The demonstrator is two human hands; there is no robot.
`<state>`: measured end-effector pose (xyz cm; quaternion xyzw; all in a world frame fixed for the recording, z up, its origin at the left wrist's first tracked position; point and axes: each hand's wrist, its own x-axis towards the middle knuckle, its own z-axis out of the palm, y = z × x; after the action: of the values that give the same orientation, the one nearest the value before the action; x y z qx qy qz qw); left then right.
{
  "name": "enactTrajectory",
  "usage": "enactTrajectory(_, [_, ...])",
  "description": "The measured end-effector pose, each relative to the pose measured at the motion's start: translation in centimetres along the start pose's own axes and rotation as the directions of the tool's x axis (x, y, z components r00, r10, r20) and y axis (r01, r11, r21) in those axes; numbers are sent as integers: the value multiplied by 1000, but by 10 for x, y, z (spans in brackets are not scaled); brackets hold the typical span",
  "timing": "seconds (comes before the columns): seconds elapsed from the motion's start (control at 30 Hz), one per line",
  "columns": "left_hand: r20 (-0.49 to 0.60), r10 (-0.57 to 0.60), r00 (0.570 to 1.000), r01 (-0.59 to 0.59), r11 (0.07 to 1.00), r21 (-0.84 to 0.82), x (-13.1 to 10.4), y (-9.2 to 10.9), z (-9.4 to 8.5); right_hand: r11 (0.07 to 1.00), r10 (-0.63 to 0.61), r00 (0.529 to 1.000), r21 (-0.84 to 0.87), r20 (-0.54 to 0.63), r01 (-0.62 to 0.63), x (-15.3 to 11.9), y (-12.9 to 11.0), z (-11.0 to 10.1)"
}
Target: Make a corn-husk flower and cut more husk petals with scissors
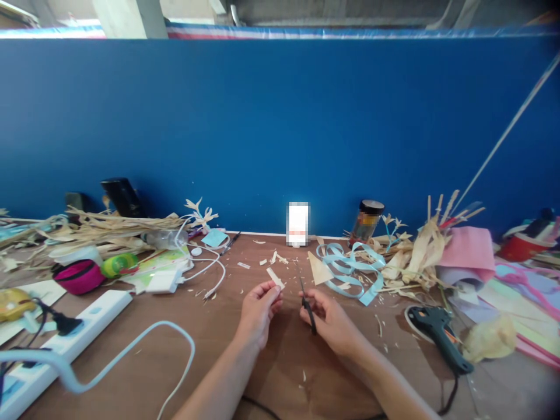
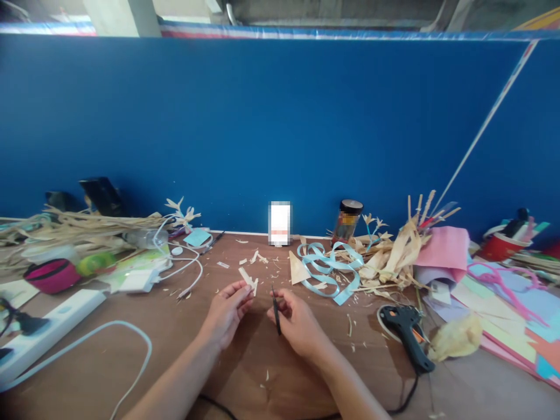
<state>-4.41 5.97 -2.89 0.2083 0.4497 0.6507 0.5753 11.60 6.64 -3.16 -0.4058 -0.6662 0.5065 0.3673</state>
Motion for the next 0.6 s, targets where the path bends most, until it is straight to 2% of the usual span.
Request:
enactTrajectory(0.13, [0, -2, 1000, 2, 1000, 2, 0, 0, 0, 1000, 2, 999, 2, 35, -2, -2, 0, 4])
enactTrajectory(0.27, [5, -15, 1000, 15, 999, 34, -2, 1, 1, 992, 36, 999, 124, 19, -38, -1, -2, 5])
enactTrajectory(0.33, [35, -1, 999, -2, 996, 92, -4, 1, 3, 981, 53, 998, 191, -27, -47, -1, -3, 6])
enactTrajectory(0.47, [169, 39, 985, -79, 969, 234, -11, -2, 9, 934, 103, 980, 354, -169, -37, 1, -10, 5])
enactTrajectory(0.6, [256, -19, 967, -74, 934, 349, -16, -6, 12, 885, 125, 957, 466, -263, 12, 3, -15, 0])
